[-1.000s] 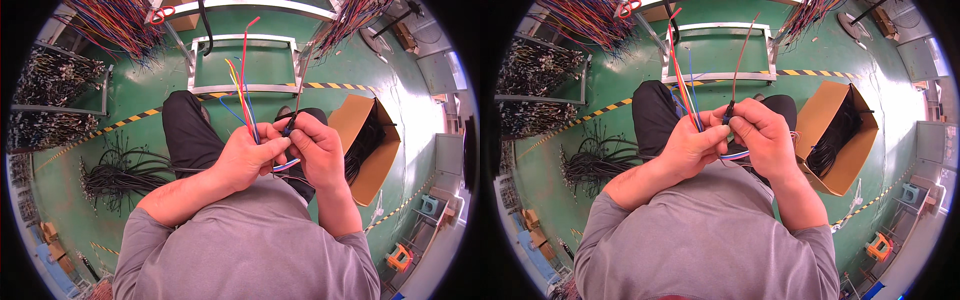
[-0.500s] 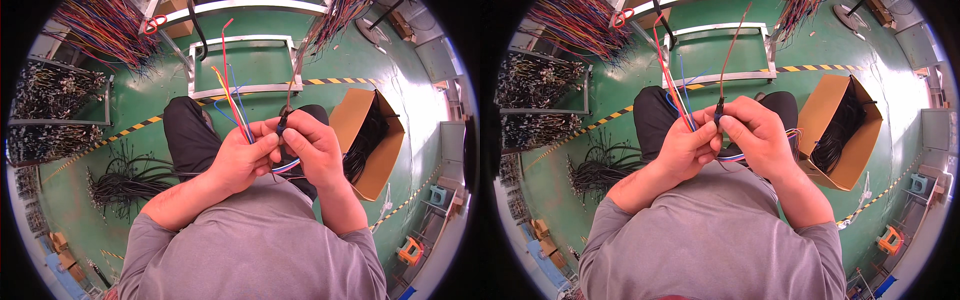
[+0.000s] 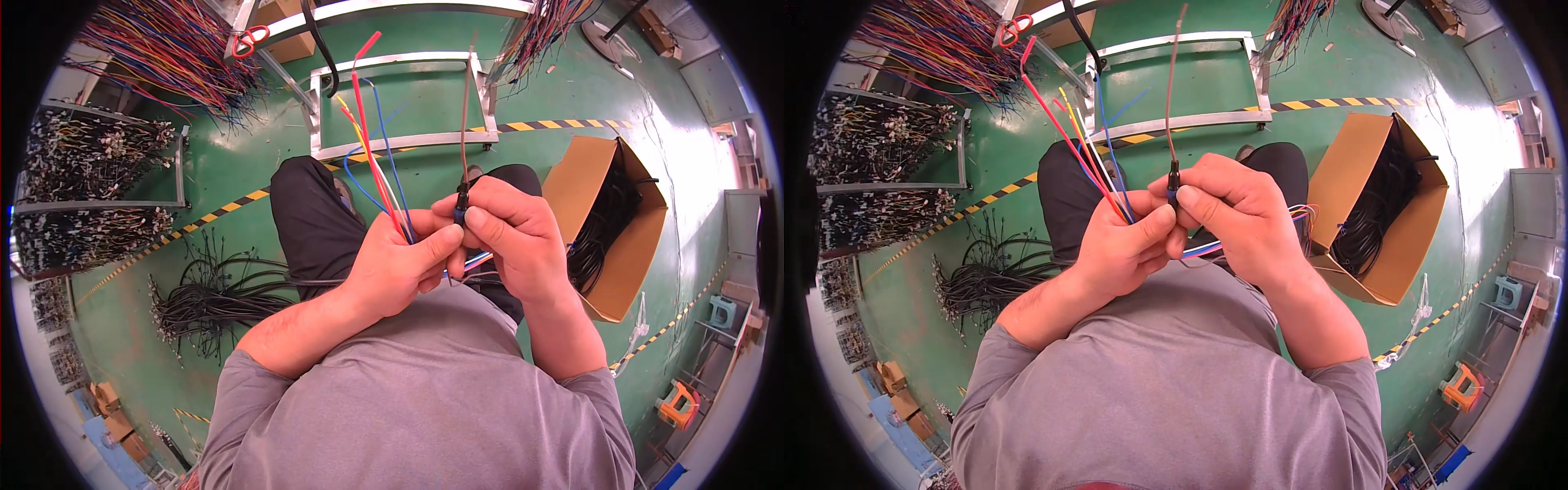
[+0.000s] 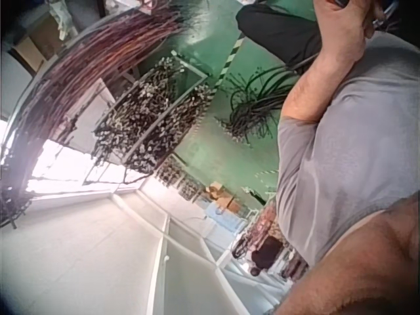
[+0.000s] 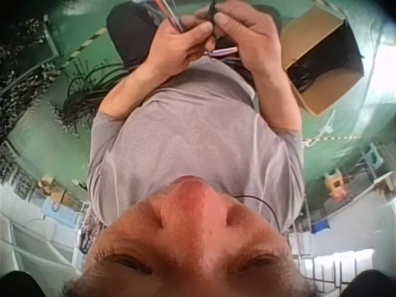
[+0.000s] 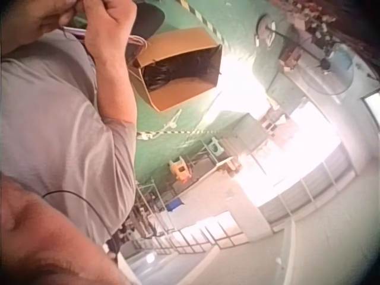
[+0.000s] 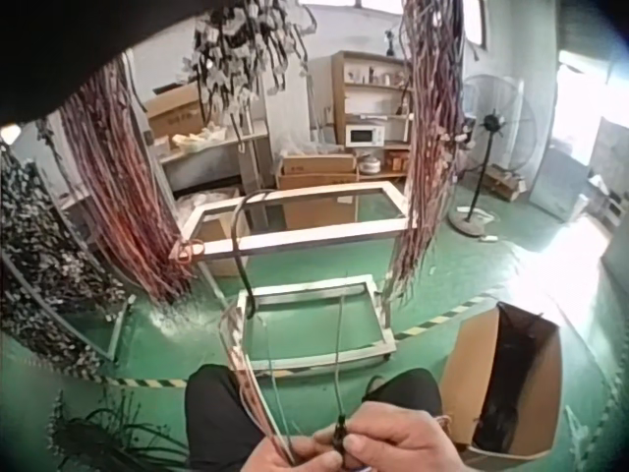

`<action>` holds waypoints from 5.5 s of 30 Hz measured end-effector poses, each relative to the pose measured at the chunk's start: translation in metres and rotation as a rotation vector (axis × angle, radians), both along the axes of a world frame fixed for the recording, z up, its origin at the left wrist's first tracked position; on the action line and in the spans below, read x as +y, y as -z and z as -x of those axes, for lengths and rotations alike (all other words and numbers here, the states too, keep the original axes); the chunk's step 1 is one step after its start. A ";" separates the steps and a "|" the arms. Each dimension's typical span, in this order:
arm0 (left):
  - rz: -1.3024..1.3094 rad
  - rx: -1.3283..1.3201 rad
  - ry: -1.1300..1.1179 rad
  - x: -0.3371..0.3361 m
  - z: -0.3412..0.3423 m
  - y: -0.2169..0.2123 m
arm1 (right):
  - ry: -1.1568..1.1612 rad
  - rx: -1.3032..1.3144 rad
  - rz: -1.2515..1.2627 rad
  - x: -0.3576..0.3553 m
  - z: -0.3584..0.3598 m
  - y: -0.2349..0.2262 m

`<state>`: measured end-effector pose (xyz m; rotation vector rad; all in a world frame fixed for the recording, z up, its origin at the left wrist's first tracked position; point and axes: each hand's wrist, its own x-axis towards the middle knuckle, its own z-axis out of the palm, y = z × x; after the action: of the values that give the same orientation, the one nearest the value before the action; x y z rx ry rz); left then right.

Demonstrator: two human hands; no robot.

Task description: Organizing and grouping multi-colored wire sets and pulling them through a protective cable sleeve.

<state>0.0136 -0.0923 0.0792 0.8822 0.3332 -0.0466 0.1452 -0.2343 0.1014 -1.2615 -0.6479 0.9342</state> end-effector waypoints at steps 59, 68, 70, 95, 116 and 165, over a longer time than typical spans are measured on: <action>-0.143 -0.033 -0.126 -0.004 0.001 0.008 | 0.238 -0.039 -0.122 0.001 0.015 -0.004; -0.775 -0.221 -0.139 0.002 -0.006 0.004 | 0.197 -0.120 0.040 -0.009 0.008 -0.011; -0.800 -0.245 -0.127 0.003 -0.007 0.008 | 0.227 -0.167 0.004 -0.008 0.007 -0.009; 0.225 -0.021 0.027 -0.004 -0.006 0.022 | 0.184 0.160 -0.030 0.002 0.015 0.016; 0.293 0.037 0.061 0.002 0.003 0.005 | 0.248 -0.661 0.071 0.008 0.024 0.003; 0.128 -0.033 -0.021 -0.007 0.000 0.010 | 0.250 -0.400 -0.017 0.008 0.027 0.011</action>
<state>0.0132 -0.0988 0.0692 0.7519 0.3048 -0.0337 0.1181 -0.2267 0.0906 -1.4901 -0.7837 0.4715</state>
